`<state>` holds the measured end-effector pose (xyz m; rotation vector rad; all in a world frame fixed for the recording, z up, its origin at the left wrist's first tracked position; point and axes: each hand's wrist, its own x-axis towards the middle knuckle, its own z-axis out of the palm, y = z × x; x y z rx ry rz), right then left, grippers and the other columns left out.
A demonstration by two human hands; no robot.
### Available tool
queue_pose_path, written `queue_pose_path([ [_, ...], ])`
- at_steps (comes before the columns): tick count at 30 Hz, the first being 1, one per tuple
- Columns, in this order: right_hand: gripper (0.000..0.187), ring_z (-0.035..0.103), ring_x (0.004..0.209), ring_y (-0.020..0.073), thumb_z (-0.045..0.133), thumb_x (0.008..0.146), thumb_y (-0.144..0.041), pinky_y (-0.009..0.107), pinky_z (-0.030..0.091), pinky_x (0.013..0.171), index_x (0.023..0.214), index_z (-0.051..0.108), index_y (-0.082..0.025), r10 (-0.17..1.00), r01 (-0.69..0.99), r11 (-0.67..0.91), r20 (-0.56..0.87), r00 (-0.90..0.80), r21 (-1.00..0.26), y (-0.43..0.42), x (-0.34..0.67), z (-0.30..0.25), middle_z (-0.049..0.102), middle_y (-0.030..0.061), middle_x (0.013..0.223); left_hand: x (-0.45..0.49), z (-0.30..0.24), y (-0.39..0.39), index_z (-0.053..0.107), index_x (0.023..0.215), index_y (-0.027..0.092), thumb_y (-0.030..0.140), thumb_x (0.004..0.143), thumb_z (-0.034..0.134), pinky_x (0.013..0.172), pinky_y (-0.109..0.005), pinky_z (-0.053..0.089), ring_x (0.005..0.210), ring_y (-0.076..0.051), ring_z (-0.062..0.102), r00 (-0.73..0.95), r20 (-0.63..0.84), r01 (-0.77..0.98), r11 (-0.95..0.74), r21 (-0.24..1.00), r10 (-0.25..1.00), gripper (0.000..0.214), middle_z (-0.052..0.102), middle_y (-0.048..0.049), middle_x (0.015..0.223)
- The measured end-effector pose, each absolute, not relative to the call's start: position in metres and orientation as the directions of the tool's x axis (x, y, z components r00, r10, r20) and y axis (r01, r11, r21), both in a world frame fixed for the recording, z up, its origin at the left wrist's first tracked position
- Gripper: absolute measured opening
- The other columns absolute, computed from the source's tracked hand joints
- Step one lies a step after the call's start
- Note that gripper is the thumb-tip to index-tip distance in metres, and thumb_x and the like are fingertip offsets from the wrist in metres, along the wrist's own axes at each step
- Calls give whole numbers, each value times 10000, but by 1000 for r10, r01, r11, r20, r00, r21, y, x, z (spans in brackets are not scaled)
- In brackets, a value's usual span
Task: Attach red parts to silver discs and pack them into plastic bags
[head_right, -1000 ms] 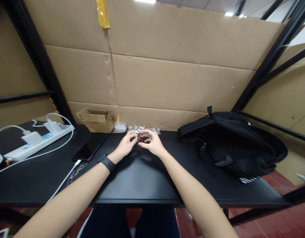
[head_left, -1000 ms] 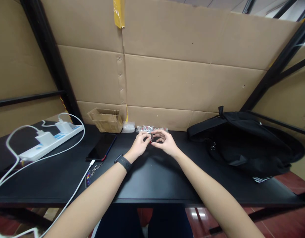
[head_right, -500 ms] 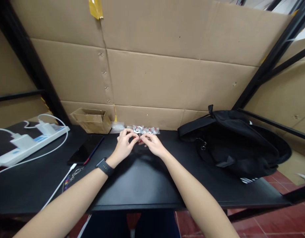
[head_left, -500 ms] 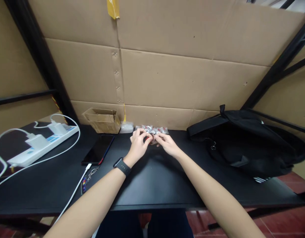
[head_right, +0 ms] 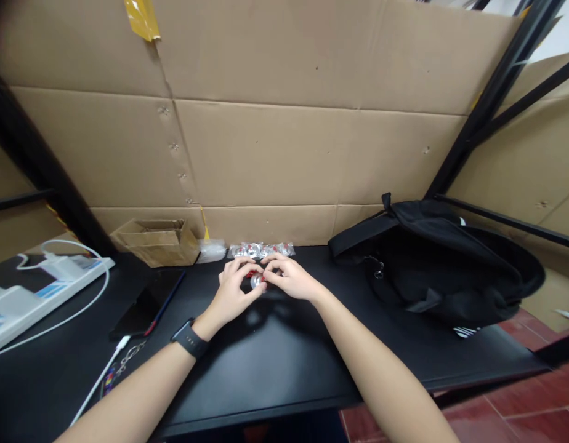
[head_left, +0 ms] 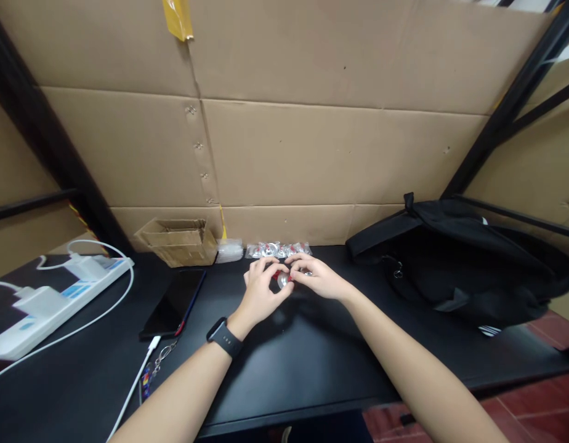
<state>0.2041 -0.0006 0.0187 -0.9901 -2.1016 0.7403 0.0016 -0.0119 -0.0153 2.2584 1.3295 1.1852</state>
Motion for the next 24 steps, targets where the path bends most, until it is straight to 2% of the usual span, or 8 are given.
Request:
queue_pose_path([
  [6,223,627,1121,227,610,957,-336,366,485,966,827,728,-198,827,483,538,322,-460,-691,3,206,14,633,81,1249,2,-21,-9,771,912,345,371,829,743,979,-473,374,1224,-298,456,270,475,649,-522,553,838,91,610,-24,1243],
  [9,194,641,1034,212,589,968,-337,357,479,942,894,705,-202,815,556,576,373,-443,-599,11,215,6,680,71,1120,-1,-26,-6,793,830,355,376,825,755,975,-485,364,1204,-300,451,321,427,666,-522,533,846,44,632,-19,1195],
  [11,130,630,1013,223,656,914,-313,361,474,929,980,683,-204,831,662,553,393,-393,-506,18,226,-1,683,71,1073,-2,-29,-4,801,807,364,400,806,776,976,-495,356,1197,-305,449,379,376,670,-532,518,845,44,639,-20,1178],
  [12,174,623,1023,233,703,867,-285,364,471,926,1019,674,-205,845,716,524,384,-372,-461,21,231,-5,679,75,1080,-3,-29,-4,803,802,368,418,801,780,977,-498,352,1197,-307,448,410,356,669,-542,509,840,54,641,-21,1177],
  [14,289,616,1032,248,760,785,-235,359,470,909,1058,669,-207,874,787,471,332,-355,-398,26,241,-11,674,80,1091,-4,-28,-3,803,832,380,468,802,772,977,-497,350,1197,-308,451,459,335,657,-568,495,823,98,642,-20,1180],
  [17,316,631,963,230,762,757,-202,322,477,848,1061,674,-203,895,815,439,260,-362,-379,32,249,-18,682,72,1039,-8,-26,0,778,959,371,505,863,697,967,-474,361,1177,-289,477,421,367,661,-557,502,830,183,652,-22,1168],
  [20,304,641,873,199,725,766,-158,289,474,791,1063,670,-190,895,816,437,266,-357,-378,34,249,-20,687,71,1006,-14,-28,8,731,1075,336,416,942,606,935,-446,375,1139,-268,499,302,410,724,-486,489,861,199,658,-32,1160],
  [24,269,649,847,196,713,778,-155,288,468,771,1040,669,-191,897,817,435,265,-354,-379,35,249,-19,697,68,970,-21,-38,20,707,1147,327,301,933,617,929,-440,370,1171,-278,469,280,444,787,-468,401,851,234,640,-51,1199],
])
